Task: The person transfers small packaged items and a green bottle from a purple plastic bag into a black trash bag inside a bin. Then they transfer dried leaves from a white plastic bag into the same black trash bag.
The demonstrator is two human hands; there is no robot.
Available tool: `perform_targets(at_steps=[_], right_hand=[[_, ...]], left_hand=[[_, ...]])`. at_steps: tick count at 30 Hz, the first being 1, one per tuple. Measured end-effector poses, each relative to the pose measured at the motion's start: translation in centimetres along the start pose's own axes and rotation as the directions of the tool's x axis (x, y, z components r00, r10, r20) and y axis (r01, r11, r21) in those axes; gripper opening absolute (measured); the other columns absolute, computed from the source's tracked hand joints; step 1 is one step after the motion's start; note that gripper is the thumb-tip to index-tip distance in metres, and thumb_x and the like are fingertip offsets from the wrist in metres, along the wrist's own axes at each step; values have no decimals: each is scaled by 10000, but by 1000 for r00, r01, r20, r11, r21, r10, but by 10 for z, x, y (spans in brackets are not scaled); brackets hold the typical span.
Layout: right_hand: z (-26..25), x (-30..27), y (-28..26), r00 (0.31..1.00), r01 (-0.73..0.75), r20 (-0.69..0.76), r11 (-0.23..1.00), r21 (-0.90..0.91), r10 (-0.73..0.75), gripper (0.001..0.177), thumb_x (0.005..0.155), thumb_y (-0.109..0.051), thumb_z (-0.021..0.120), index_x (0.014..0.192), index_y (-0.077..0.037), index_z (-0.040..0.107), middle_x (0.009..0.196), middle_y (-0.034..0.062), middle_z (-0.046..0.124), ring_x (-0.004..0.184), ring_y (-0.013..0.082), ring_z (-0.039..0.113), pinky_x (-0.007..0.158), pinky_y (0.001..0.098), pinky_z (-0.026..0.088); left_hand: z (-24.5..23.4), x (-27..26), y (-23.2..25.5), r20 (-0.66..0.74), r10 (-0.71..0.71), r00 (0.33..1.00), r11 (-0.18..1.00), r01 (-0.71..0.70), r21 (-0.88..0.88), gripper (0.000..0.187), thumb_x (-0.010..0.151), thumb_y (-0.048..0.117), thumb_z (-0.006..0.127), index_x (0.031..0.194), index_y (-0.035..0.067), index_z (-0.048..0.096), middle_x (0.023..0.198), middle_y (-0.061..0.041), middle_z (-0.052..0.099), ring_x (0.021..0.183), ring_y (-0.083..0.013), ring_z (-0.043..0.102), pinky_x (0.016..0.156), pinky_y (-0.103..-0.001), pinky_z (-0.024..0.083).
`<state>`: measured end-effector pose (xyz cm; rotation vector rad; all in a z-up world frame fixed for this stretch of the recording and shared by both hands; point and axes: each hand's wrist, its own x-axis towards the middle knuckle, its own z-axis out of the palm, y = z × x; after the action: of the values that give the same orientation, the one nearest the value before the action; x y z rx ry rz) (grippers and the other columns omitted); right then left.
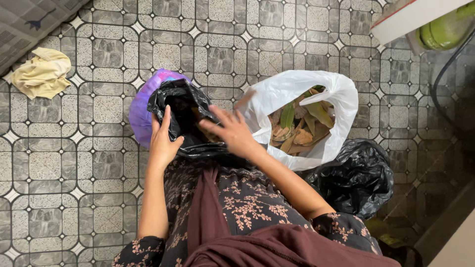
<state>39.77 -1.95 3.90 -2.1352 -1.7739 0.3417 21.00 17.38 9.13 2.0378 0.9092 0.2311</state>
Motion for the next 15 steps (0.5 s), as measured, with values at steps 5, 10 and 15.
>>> perform_targets(at_steps=[5, 10, 15], right_hand=[[117, 10, 1, 919, 122, 394, 972, -203, -33, 306, 994, -256, 526, 1131, -138, 773, 1496, 17, 568, 1381, 282, 465, 1234, 660, 199], [194, -11, 71, 769, -126, 577, 950, -285, 274, 271, 943, -211, 536, 948, -138, 797, 947, 86, 761, 907, 295, 737, 1065, 574, 401], [150, 3, 82, 816, -326, 426, 919, -220, 391, 259, 1032, -151, 505, 1071, -83, 752, 1072, 132, 766, 991, 322, 738, 929, 443, 552]], left_hand=[[6, -1, -2, -70, 11, 997, 1000, -12, -21, 987, 748, 6, 779, 1608, 196, 334, 1668, -300, 184, 1549, -435, 238, 1205, -426, 307], [9, -5, -9, -131, 0, 991, 1000, -4, -29, 811, 837, 0, 709, 1582, 207, 466, 1712, -275, 191, 1572, -419, 268, 1225, -413, 327], [29, -22, -11, -346, 22, 938, 1000, -26, -7, 713, 952, 196, 771, 1589, 184, 450, 1715, -307, 74, 1574, -443, 273, 1229, -448, 346]])
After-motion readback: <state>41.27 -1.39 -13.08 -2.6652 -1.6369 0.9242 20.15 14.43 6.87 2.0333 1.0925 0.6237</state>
